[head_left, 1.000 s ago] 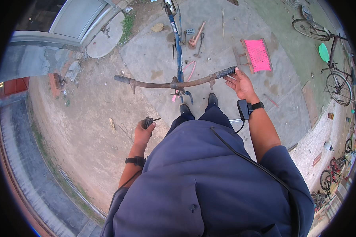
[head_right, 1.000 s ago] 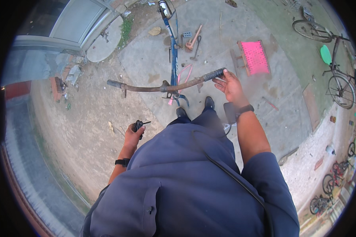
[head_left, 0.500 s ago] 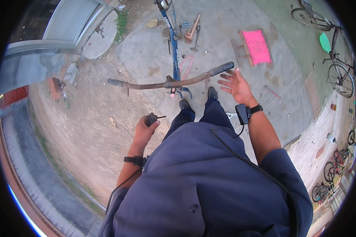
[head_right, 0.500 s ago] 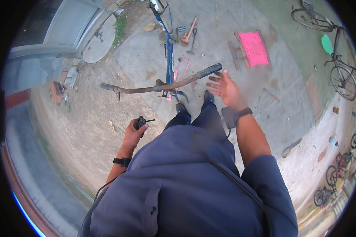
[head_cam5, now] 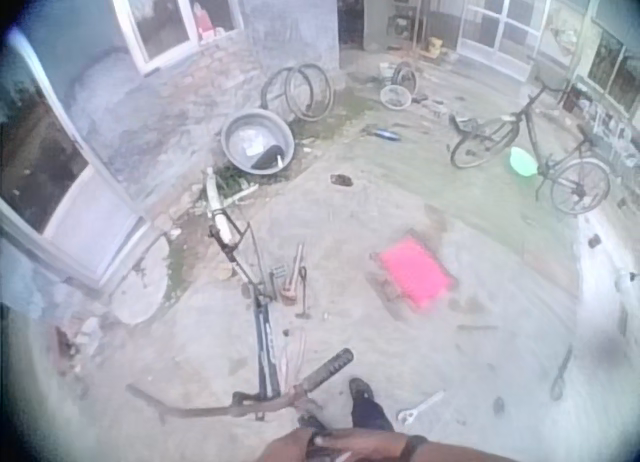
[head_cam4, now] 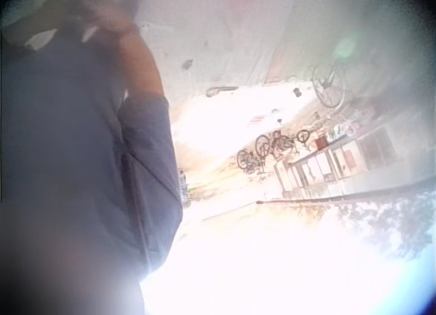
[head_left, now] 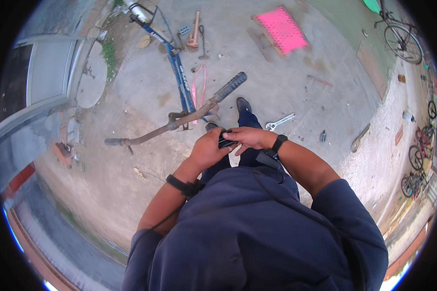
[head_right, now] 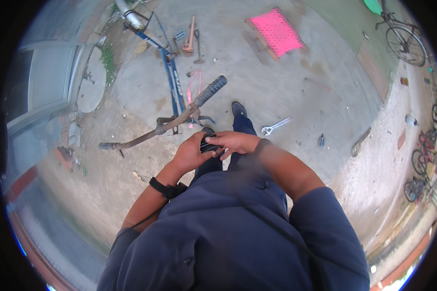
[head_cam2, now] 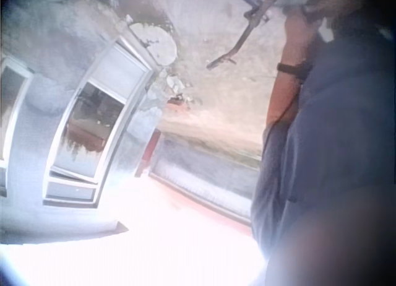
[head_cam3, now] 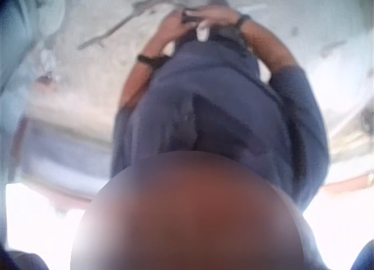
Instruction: The person attaches a handlebar to a bicycle frame, then wraps a black cable around the handlebar stem. The person handles the handlebar, frame, and cable by hand.
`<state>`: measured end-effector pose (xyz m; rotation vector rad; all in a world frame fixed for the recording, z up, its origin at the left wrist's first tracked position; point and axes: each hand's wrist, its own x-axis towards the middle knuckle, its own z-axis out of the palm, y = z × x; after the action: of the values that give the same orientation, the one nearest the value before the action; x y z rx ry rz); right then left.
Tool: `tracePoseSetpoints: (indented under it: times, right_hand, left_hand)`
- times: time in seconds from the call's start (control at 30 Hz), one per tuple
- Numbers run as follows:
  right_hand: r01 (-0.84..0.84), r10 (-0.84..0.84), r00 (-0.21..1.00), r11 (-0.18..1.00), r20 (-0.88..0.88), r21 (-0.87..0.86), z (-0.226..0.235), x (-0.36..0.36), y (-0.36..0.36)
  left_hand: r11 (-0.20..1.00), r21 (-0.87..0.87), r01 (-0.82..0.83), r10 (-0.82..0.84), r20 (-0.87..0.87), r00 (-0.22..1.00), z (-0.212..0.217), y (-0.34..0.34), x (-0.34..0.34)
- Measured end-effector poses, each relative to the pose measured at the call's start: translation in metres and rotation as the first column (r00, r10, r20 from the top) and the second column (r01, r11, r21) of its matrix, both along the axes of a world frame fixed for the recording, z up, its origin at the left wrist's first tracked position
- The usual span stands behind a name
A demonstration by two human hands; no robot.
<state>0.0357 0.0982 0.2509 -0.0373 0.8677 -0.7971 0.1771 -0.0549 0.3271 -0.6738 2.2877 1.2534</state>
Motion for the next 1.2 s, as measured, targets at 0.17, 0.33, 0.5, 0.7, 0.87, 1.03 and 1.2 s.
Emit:
tracePoseSetpoints:
  times: [0.17,0.33,0.5,0.7,0.87,1.03,1.2]
  right_hand:
    - [0.105,-0.111,0.989,0.993,-0.094,-0.062,-0.008,-0.011,0.020]
    - [0.214,-0.213,0.969,0.977,-0.127,-0.009,-0.021,-0.028,0.051]
    - [0.401,-0.337,0.881,0.904,-0.332,0.148,-0.032,-0.050,0.105]
    - [0.538,-0.303,0.762,0.788,-0.573,0.299,-0.031,-0.065,0.197]
    - [0.578,-0.264,0.750,0.707,-0.606,0.407,-0.022,-0.053,0.266]
    - [0.626,-0.327,0.741,0.652,-0.586,0.428,-0.017,-0.025,0.305]
    - [0.734,-0.428,0.657,0.551,-0.621,0.397,-0.003,0.028,0.326]
  left_hand:
    - [1.000,-0.003,-0.006,0.006,-0.150,0.989,0.006,0.006,-0.008]
    - [0.970,-0.235,-0.069,-0.049,-0.464,0.884,0.039,-0.012,-0.015]
    - [0.899,-0.407,-0.164,-0.075,-0.512,0.856,0.038,-0.030,-0.060]
    - [0.904,-0.414,-0.105,-0.018,-0.283,0.959,0.003,-0.033,-0.088]
    - [0.917,-0.396,-0.047,-0.031,-0.190,0.981,-0.001,-0.041,-0.081]
    - [0.903,-0.428,-0.049,-0.051,-0.220,0.974,-0.005,-0.043,-0.080]
    - [0.916,-0.400,-0.022,-0.082,-0.240,0.967,-0.010,-0.051,-0.082]
